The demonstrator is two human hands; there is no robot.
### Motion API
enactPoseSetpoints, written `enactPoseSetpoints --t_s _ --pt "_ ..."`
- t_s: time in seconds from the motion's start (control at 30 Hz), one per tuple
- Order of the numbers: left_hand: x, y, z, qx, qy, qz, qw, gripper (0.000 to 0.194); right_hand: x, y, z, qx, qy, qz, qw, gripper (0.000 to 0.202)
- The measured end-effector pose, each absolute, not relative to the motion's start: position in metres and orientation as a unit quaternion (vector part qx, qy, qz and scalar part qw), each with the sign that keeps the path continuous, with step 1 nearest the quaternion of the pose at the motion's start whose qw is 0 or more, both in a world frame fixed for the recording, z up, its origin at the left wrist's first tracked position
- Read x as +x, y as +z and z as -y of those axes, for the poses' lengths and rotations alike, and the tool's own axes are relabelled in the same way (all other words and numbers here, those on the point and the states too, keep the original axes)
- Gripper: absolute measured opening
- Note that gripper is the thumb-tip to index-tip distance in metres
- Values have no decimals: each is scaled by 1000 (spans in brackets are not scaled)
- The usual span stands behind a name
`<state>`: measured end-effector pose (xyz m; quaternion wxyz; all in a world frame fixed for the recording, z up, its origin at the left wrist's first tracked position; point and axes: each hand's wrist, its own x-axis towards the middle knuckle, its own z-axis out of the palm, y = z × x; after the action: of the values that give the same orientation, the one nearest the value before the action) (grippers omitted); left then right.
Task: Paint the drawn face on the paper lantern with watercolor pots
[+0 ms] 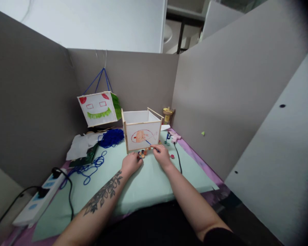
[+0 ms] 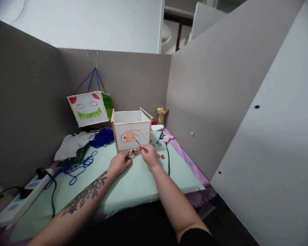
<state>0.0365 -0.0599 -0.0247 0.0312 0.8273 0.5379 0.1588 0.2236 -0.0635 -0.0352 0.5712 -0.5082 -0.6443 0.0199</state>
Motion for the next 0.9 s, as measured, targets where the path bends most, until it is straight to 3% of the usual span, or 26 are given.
enactPoseSetpoints --t_s 0.27,0.43,0.73,0.9 --pt "38 -21 63 832 151 -533 35 29 226 -36 63 -530 14 636 561 29" --pt "39 -22 62 832 145 -535 24 28 227 -30 71 -511 15 605 611 25" --pt "38 -25 61 833 151 -532 11 24 237 -23 58 -419 281 379 776 20" --pt "39 -25 60 834 149 -532 11 24 243 -27 34 -398 383 282 785 28"
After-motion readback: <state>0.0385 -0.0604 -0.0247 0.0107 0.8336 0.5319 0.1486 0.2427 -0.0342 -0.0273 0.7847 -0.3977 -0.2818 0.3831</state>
